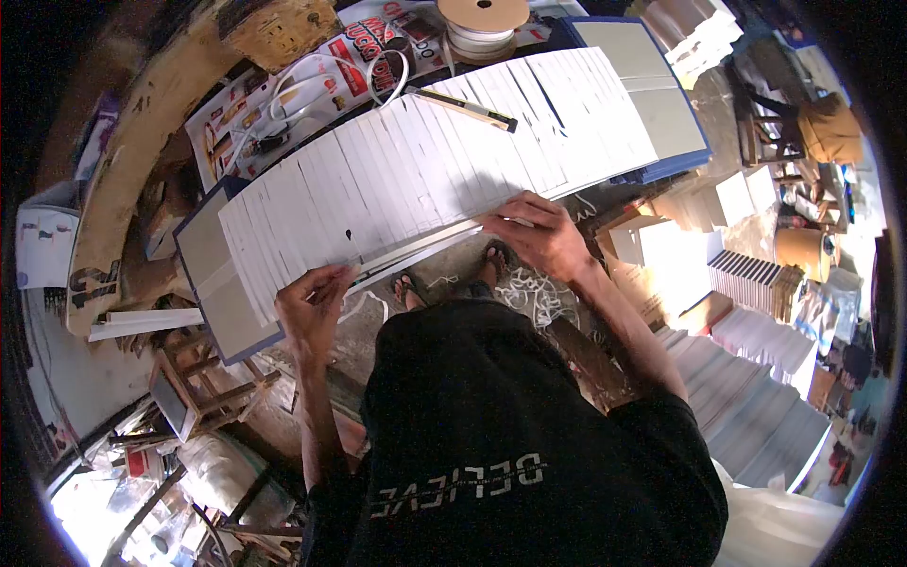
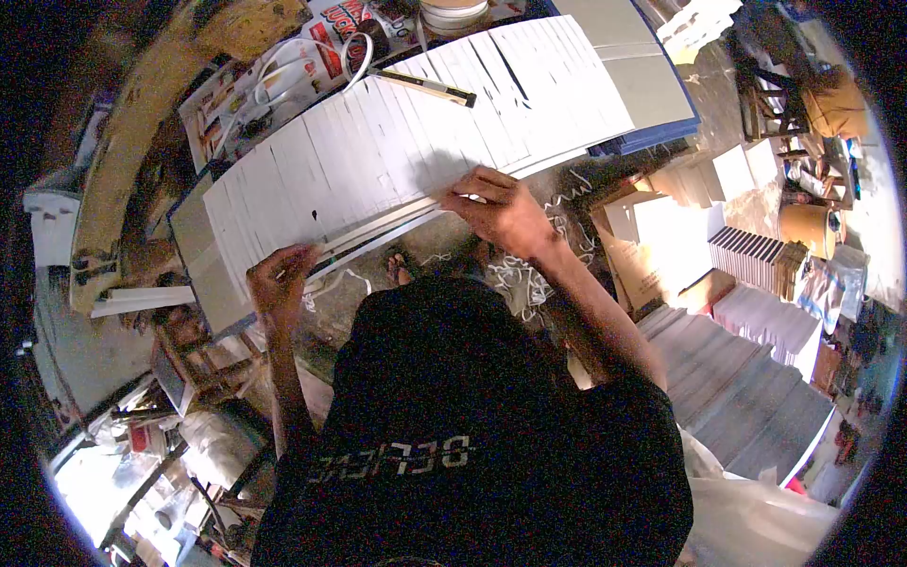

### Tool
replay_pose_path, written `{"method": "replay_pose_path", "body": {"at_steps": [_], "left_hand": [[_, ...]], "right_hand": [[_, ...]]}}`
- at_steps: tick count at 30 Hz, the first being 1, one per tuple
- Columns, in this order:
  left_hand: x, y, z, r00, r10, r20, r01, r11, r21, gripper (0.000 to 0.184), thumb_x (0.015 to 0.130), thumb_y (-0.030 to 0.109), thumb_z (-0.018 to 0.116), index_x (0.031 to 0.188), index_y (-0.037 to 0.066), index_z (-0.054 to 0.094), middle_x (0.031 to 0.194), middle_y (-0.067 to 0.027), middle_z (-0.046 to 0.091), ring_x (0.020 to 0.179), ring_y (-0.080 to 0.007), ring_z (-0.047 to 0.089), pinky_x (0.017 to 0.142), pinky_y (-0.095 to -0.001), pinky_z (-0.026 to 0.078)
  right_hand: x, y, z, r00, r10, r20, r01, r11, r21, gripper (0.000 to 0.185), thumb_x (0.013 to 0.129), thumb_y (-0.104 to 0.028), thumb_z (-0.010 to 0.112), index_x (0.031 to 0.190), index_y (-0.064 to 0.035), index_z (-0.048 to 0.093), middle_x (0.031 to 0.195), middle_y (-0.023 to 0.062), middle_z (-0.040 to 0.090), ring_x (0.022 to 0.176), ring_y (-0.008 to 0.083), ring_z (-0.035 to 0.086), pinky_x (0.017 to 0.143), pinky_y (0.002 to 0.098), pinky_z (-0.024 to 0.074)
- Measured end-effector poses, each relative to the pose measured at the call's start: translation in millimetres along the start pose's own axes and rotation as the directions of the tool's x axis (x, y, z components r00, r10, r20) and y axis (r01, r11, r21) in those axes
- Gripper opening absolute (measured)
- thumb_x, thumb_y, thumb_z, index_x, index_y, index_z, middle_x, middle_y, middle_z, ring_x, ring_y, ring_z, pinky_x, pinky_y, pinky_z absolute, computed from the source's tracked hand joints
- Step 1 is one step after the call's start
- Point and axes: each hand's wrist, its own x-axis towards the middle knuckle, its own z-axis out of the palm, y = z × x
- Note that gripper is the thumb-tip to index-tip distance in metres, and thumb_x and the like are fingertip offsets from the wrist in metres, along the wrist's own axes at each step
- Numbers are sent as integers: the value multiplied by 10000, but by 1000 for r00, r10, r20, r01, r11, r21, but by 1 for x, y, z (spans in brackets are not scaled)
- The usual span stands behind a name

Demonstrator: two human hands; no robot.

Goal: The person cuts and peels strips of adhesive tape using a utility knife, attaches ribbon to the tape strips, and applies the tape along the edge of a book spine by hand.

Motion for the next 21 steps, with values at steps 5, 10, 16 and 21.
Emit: {"method": "replay_pose_path", "body": {"at_steps": [5,10,16,21], "left_hand": [[-2,5,-2,999,-31,33,28,997,78,253,824,183,807,955,-24,743,875,-108,744,812,-154,694,763,-297,562],[-3,0,0,999,-3,38,2,1000,21,244,830,183,800,948,-22,741,863,-107,745,791,-151,697,747,-297,562],[0,2,-1,998,51,44,-57,985,162,245,827,187,802,925,-29,743,835,-114,744,778,-151,700,742,-286,561],[-1,9,0,999,45,27,-48,991,121,254,831,211,799,910,-25,749,816,-111,744,751,-141,693,724,-285,558]], "right_hand": [[1,1,2,999,-45,23,46,998,-36,385,666,-10,752,1049,-34,725,1019,22,696,923,198,648,815,335,579],[1,3,3,998,-46,32,46,999,-16,344,671,-6,750,1013,-6,717,1022,25,699,943,207,652,817,337,582],[6,-3,5,996,-82,46,85,994,-61,336,682,-34,782,1015,-50,740,1010,19,698,950,200,651,798,332,588],[25,-22,18,999,-32,-4,33,999,34,353,673,-43,797,1021,-79,750,1011,17,686,937,193,653,792,321,589]]}}
